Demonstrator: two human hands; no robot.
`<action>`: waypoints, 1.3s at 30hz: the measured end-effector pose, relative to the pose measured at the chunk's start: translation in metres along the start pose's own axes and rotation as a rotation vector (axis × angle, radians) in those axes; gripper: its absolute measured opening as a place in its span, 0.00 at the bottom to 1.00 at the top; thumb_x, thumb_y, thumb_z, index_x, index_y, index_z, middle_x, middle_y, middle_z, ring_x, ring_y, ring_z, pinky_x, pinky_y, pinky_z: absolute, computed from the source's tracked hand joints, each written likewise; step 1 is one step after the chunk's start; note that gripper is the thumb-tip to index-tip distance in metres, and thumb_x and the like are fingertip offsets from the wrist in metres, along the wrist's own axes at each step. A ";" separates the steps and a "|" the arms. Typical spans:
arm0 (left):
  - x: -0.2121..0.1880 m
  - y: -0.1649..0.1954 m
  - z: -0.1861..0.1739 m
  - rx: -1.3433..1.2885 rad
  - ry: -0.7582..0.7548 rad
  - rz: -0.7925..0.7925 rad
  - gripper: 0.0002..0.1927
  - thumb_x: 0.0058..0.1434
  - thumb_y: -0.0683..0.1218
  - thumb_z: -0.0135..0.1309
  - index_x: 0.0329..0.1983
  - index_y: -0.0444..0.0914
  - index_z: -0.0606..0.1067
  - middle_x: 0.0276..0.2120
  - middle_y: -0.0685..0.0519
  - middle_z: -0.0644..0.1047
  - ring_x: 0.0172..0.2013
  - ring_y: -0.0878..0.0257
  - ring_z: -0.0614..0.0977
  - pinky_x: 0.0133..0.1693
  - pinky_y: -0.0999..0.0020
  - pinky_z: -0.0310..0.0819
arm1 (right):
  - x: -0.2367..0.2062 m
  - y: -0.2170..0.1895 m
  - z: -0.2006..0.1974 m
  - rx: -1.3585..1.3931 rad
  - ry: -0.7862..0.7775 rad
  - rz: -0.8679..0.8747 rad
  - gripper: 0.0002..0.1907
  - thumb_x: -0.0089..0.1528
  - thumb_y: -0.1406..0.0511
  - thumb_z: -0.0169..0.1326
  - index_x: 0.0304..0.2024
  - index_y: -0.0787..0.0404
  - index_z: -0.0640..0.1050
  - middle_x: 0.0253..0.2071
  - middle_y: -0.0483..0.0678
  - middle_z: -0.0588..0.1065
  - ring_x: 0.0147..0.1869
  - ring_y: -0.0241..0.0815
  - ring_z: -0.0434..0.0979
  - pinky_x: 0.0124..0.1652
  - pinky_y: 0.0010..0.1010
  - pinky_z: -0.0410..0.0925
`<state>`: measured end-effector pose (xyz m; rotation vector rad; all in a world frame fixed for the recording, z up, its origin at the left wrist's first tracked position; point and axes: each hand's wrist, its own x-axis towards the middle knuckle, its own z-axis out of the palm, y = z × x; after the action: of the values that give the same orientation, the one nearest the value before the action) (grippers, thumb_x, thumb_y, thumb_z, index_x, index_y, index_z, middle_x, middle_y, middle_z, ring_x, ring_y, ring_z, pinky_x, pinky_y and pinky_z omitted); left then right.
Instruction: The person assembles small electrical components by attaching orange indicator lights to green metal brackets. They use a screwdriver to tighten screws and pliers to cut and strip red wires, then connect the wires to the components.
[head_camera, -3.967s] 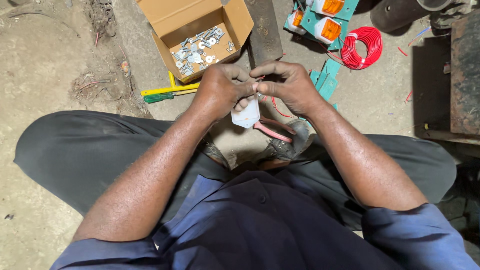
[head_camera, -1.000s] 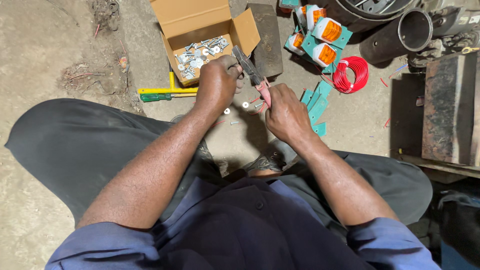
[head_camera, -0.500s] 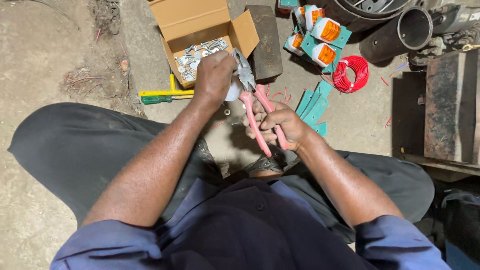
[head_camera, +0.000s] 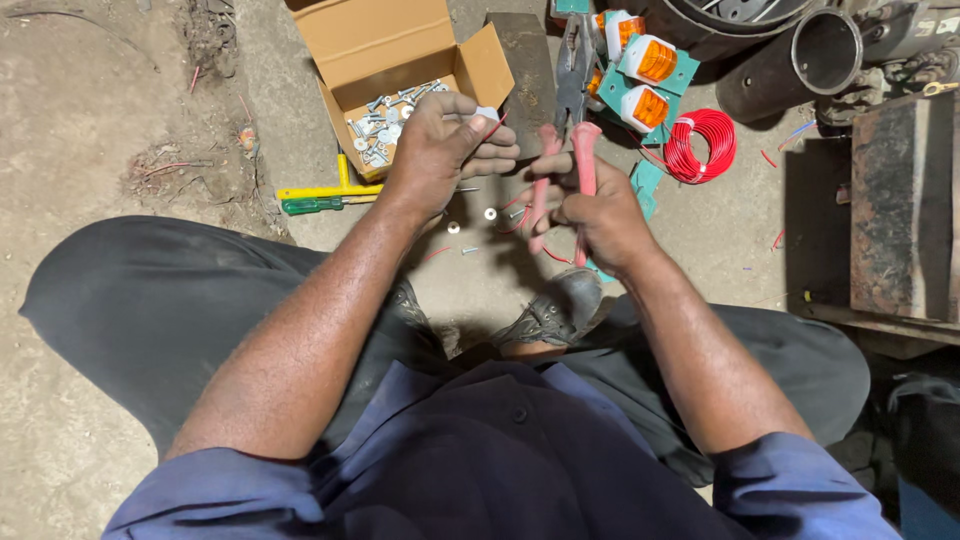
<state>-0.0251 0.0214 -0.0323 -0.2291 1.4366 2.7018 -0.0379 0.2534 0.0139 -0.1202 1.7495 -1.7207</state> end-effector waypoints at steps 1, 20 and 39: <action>0.001 -0.002 -0.001 0.016 0.022 -0.016 0.13 0.68 0.44 0.52 0.49 0.31 0.65 0.40 0.41 0.81 0.40 0.53 0.88 0.43 0.59 0.89 | 0.000 -0.001 -0.001 -0.237 0.071 -0.038 0.28 0.55 0.76 0.49 0.59 0.67 0.75 0.48 0.56 0.79 0.49 0.52 0.81 0.46 0.38 0.76; -0.007 -0.012 0.004 0.617 0.118 0.068 0.10 0.69 0.40 0.49 0.46 0.30 0.78 0.33 0.48 0.83 0.30 0.65 0.87 0.31 0.70 0.86 | -0.010 0.009 0.018 -1.196 0.171 -0.418 0.27 0.53 0.76 0.52 0.58 0.74 0.73 0.59 0.68 0.67 0.62 0.69 0.67 0.62 0.51 0.63; -0.009 -0.009 -0.009 0.977 0.239 0.290 0.11 0.64 0.46 0.49 0.35 0.35 0.77 0.29 0.43 0.81 0.29 0.53 0.82 0.35 0.59 0.75 | 0.006 0.033 0.012 -0.484 -0.102 -0.098 0.15 0.58 0.75 0.48 0.49 0.69 0.75 0.43 0.58 0.77 0.43 0.52 0.80 0.43 0.39 0.73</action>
<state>-0.0140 0.0185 -0.0430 -0.2811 2.8061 1.8264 -0.0240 0.2444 -0.0180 -0.5019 2.0762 -1.2963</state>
